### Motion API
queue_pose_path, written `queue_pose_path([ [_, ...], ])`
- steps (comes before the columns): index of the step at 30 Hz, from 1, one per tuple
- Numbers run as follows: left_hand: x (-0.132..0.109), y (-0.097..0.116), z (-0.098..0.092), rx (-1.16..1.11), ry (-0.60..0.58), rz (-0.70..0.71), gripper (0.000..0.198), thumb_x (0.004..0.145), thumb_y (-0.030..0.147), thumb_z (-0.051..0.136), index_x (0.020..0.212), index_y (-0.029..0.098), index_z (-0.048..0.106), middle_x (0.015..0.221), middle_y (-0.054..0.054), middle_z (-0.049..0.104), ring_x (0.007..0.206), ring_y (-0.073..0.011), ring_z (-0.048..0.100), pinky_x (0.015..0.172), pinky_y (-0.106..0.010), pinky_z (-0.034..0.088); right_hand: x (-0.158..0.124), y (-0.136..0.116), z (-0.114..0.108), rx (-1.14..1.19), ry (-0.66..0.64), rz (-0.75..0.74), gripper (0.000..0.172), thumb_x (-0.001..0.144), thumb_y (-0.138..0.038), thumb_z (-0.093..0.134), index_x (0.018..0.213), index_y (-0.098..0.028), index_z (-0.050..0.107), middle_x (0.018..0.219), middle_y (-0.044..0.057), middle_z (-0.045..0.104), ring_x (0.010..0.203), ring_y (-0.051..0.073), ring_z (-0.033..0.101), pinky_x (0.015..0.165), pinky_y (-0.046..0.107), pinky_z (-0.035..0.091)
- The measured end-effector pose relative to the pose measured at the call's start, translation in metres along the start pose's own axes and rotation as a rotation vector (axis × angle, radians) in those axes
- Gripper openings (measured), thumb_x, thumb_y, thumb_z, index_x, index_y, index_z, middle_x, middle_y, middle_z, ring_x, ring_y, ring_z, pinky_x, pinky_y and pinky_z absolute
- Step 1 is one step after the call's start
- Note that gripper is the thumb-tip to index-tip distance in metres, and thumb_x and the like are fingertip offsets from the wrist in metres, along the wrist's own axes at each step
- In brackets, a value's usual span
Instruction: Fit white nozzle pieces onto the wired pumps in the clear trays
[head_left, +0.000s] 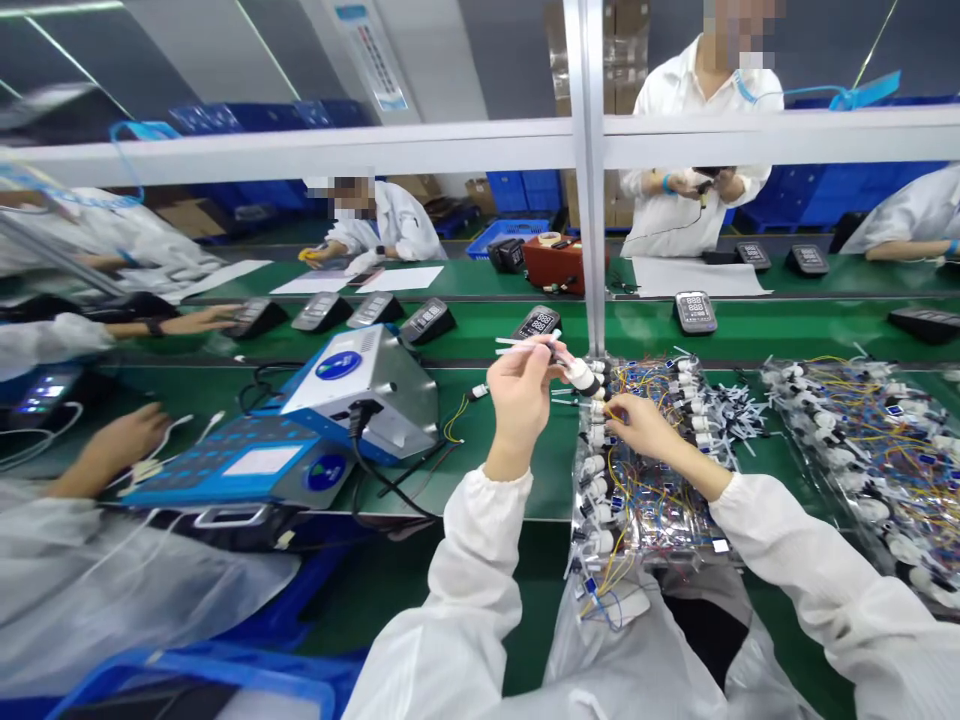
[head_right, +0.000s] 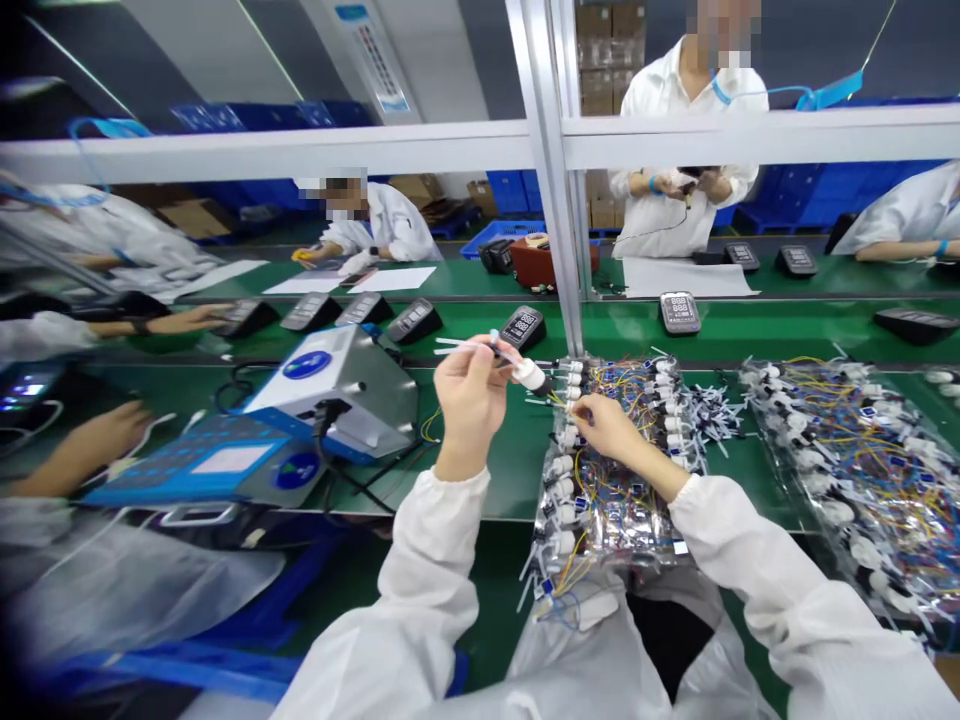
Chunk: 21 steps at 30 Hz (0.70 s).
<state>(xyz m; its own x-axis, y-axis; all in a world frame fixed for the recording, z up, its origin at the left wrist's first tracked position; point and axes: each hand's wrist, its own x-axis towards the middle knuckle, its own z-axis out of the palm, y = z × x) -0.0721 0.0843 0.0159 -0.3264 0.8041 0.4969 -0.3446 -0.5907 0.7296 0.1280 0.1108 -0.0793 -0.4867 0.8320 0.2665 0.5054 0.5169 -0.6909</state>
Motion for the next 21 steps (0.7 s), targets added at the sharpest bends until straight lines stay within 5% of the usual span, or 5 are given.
queue_pose_path([
  [8,0.025,0.031,-0.032,-0.02,0.359,0.219,0.036,0.093,0.055,0.072,0.109,0.023,0.069,0.109,-0.001,0.072,0.092,-0.0077,0.072,0.067,-0.011,0.053,-0.001,0.029,-0.006,0.029,0.153,0.01,0.018,0.087,-0.014,0.066,0.102,-0.018,0.074,0.107,0.008,0.075,0.088,0.02,0.069,0.085,0.035,0.053],
  [15,0.025,0.044,-0.046,0.037,0.395,0.221,0.038,0.097,0.058,0.065,0.118,0.027,0.067,0.118,-0.001,0.069,0.105,-0.0101,0.071,0.073,-0.012,0.054,0.002,0.047,-0.01,0.099,0.217,0.125,0.016,0.09,-0.031,0.067,0.093,-0.019,0.077,0.09,0.006,0.077,0.082,0.021,0.069,0.083,0.036,0.053],
  [21,0.032,0.055,-0.056,-0.054,0.474,0.329,0.035,0.099,0.055,0.062,0.12,0.028,0.066,0.122,-0.001,0.069,0.096,-0.0074,0.069,0.06,-0.01,0.048,0.001,0.024,-0.039,0.28,0.442,0.186,0.016,0.086,-0.034,0.073,0.091,-0.019,0.077,0.09,0.005,0.075,0.081,0.019,0.064,0.083,0.036,0.051],
])
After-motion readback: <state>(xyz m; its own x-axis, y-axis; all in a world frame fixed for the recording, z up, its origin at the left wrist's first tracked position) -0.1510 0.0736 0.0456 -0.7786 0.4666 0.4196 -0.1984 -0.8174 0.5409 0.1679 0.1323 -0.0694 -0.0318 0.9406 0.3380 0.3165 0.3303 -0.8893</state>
